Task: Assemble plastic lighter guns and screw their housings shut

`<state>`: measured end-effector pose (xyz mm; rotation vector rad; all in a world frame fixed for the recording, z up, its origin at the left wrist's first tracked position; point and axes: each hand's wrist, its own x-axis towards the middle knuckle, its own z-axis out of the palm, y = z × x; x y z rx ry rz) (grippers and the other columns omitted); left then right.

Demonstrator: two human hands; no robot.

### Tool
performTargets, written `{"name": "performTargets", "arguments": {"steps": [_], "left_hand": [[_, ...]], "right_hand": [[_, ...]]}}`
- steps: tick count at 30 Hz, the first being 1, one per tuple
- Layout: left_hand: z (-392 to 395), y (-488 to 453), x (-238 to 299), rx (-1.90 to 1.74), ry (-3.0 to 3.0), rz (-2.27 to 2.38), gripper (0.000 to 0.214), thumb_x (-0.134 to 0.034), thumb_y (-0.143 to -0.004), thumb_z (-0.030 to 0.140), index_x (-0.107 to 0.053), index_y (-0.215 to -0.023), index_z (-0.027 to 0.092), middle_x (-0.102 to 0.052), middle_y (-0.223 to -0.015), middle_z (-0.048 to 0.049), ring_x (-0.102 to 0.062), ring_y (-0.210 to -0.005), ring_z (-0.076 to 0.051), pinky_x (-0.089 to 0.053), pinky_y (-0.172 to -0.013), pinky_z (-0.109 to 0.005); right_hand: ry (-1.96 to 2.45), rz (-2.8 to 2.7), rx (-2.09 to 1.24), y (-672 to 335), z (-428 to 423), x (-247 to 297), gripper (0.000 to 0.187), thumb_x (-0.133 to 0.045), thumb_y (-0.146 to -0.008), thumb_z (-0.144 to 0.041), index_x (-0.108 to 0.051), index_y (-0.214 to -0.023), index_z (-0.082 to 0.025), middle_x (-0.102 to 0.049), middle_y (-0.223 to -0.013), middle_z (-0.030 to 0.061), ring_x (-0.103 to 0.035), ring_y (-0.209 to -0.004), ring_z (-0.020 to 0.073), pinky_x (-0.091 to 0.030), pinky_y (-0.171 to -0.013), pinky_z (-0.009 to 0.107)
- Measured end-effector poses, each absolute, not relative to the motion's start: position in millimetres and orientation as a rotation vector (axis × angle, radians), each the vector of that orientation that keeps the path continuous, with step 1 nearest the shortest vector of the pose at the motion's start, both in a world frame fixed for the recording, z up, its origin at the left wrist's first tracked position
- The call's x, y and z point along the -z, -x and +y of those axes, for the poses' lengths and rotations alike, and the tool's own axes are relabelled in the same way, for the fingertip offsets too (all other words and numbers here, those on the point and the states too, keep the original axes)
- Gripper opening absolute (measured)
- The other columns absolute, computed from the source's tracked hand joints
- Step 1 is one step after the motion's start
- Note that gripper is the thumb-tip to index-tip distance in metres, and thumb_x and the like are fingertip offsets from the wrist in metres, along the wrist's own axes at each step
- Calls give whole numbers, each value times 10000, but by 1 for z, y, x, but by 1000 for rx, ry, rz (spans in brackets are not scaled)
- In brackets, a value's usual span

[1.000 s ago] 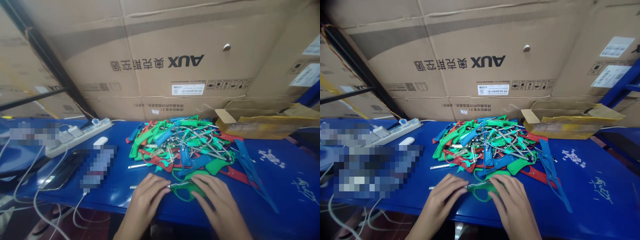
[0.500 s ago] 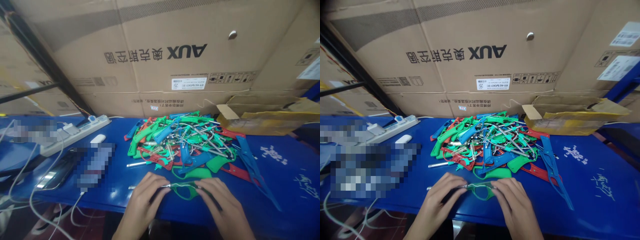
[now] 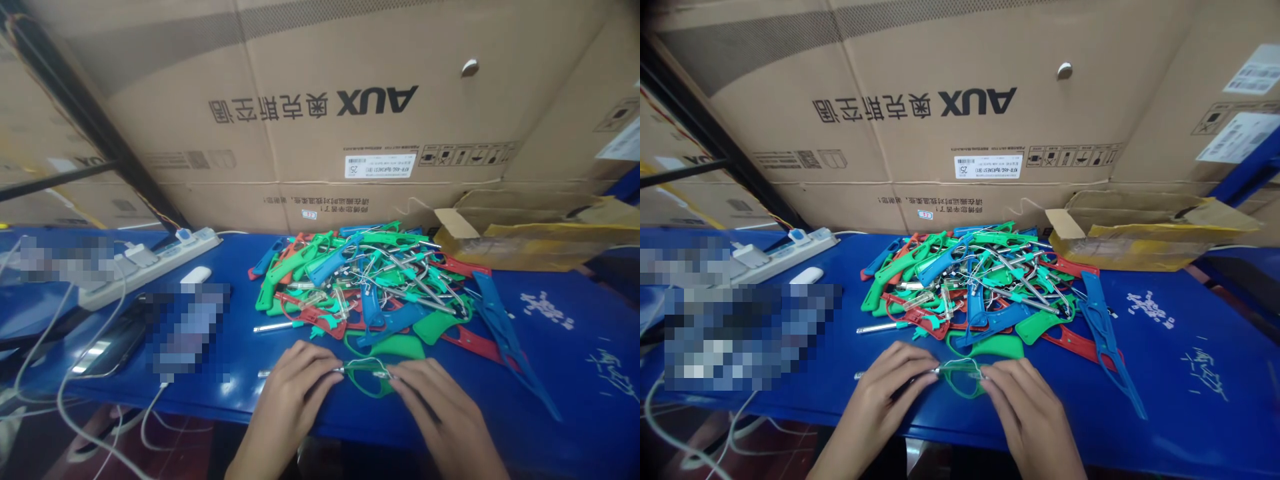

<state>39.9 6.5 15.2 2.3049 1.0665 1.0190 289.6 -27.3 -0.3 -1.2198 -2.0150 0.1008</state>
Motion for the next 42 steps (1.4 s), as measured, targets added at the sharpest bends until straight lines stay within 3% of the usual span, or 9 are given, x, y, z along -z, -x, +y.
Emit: {"name": "performTargets", "arguments": {"steps": [15, 23, 30, 34, 42], "left_hand": [[8, -40, -17, -857, -2267, 1151, 109, -611, -1023, 236, -707, -1074, 234, -702, -1023, -32, -608, -947, -211, -473, -823, -358], [10, -41, -16, -857, -2291, 1166, 106, -628, -1014, 237, -730, -1040, 242, -709, -1008, -25, -613, -921, -202, -460, -803, -353], [11, -42, -15, -881, -2378, 1149, 161, -620, -1011, 218, -766, -1070, 257, -717, -1006, -43, -616, -896, -216, -450, -748, -357], [10, -42, -18, -873, -2343, 1089, 234, -604, -1017, 183, -758, -1160, 288, -703, -1038, -43, -619, -925, -214, -474, -786, -367], [6, -42, -24, -794, -2296, 1138, 182, -581, -1036, 205, -745, -1083, 267, -717, -1059, -30, -635, -961, -209, -462, -928, -410]], "right_hand": [[1202, -2066, 26, -286, -23, -8, 339, -402, -1077, -244, -731, -1011, -197, -803, -939, 29, -767, -858, 183, -611, -731, 294], [1238, -2040, -112, -288, -25, 4, 246, -468, -1066, -264, -708, -1100, -223, -778, -1015, 38, -752, -934, 169, -624, -842, 292], [1272, -1972, -261, -288, -22, 4, 159, -526, -1045, -278, -680, -1079, -253, -756, -1010, 22, -744, -946, 156, -620, -844, 248], [1289, -1975, -292, -287, -21, 3, 142, -531, -1041, -278, -668, -1073, -263, -741, -1002, 17, -735, -938, 158, -617, -833, 254], [1300, -1981, -324, -288, -23, 6, 141, -523, -1050, -290, -658, -1084, -265, -736, -1027, 17, -720, -970, 162, -604, -864, 270]]}}
